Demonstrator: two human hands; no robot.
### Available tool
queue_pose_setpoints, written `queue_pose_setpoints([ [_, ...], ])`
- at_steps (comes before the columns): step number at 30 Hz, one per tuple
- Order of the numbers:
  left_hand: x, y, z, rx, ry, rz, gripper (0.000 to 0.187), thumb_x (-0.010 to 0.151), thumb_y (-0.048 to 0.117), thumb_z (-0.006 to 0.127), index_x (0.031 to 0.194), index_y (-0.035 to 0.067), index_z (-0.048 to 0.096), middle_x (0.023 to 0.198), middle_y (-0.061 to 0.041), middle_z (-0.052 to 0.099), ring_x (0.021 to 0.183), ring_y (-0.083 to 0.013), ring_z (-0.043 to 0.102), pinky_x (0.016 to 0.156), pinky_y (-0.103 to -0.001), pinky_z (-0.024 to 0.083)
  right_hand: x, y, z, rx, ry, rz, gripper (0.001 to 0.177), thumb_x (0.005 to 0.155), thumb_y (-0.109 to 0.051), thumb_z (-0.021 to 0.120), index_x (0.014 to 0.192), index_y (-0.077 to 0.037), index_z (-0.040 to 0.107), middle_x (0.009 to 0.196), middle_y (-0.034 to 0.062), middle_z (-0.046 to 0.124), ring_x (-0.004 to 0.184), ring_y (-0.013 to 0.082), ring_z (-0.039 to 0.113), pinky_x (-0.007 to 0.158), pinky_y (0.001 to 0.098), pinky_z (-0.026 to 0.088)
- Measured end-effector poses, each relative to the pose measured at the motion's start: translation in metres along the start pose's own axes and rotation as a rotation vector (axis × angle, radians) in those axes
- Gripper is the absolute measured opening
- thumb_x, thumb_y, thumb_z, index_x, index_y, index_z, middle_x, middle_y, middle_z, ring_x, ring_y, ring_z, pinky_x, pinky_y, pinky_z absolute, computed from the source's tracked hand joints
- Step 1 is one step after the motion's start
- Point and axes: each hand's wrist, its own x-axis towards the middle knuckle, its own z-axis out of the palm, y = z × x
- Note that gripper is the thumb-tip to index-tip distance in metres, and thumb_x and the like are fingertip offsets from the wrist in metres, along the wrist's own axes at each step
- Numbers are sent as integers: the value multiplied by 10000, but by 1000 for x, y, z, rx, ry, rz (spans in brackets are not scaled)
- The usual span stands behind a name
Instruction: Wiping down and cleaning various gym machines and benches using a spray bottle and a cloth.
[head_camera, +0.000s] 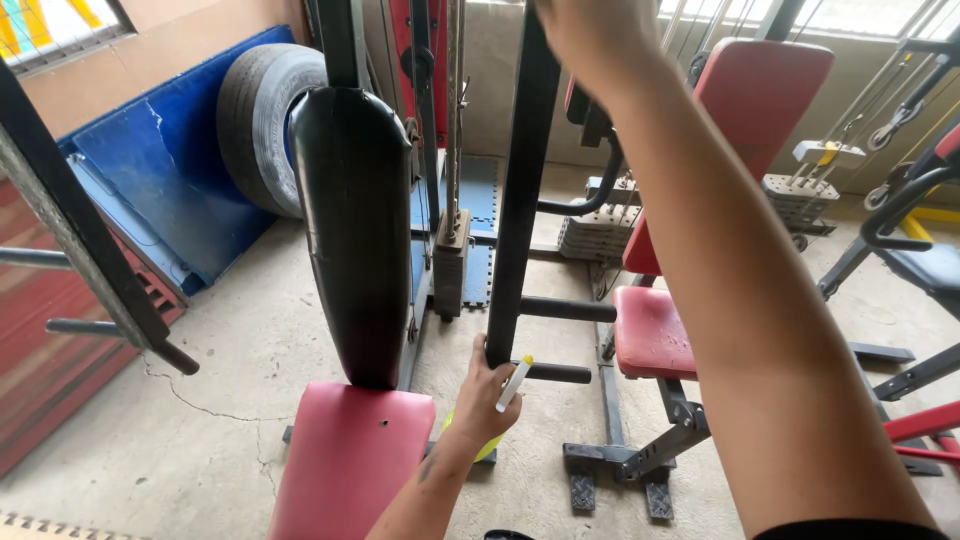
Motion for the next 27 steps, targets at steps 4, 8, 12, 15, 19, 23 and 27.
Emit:
queue_pose_setpoints([
  [4, 4, -1, -1, -4, 7, 7, 345, 712, 97, 738, 1055, 65, 729, 1530, -357, 254, 1166, -500, 605, 897, -450, 582, 24, 37, 65, 195, -152, 314, 225, 1153, -183, 541, 1091, -34, 697, 721, 85, 648, 564, 140, 603, 509, 273, 487],
  [8, 1, 4, -6, -28, -59, -87, 336, 730, 104, 713, 1065, 77, 726, 1564, -335, 238, 1110, -481, 642, 863, -449, 586, 22, 9, 71, 224, -177, 428, 278, 1139, -160, 499, 1002, -23, 699, 631, 54, 611, 497, 117, 574, 458, 246, 459],
  [12, -2, -4, 0, -34, 0, -14, 365, 704, 105, 713, 1067, 83, 734, 1534, -348, 289, 1109, -502, 646, 869, -458, 588, -16, -51, 57, -31, 197, 370, 152, 1049, -152, 580, 1021, -41, 681, 883, 116, 686, 788, 231, 674, 709, 329, 563],
  [15, -1, -11, 7, -6, 27, 17, 394, 704, 115, 719, 1097, 82, 733, 1525, -388, 276, 1118, -532, 625, 888, -471, 580, -86, -84, 73, 87, 463, 317, 269, 998, -166, 674, 1177, 20, 599, 1157, 208, 649, 1053, 302, 703, 914, 389, 620],
  [19, -1, -9, 0, -13, -24, -10, 417, 715, 134, 700, 1130, 94, 722, 1535, -373, 300, 1102, -521, 632, 915, -468, 574, -191, -146, 79, 552, 176, 607, 425, 1048, -159, 634, 1339, 95, 459, 1232, 290, 625, 1101, 409, 683, 949, 498, 575],
  [23, -4, -7, -2, -22, -9, 39, 424, 704, 151, 737, 1122, 81, 712, 1531, -364, 302, 1115, -528, 617, 915, -483, 561, -267, -186, 81, 646, -27, 756, 411, 1028, -201, 597, 1314, 79, 502, 1192, 258, 659, 1067, 408, 683, 918, 476, 569],
  [27, -11, -3, -8, -60, 26, 65, 465, 705, 138, 733, 1167, 97, 704, 1534, -307, 337, 1144, -507, 619, 915, -478, 561, -270, -200, 65, 590, -58, 613, 497, 1060, -182, 616, 1406, 67, 360, 1401, 327, 473, 1242, 477, 572, 1051, 491, 515],
])
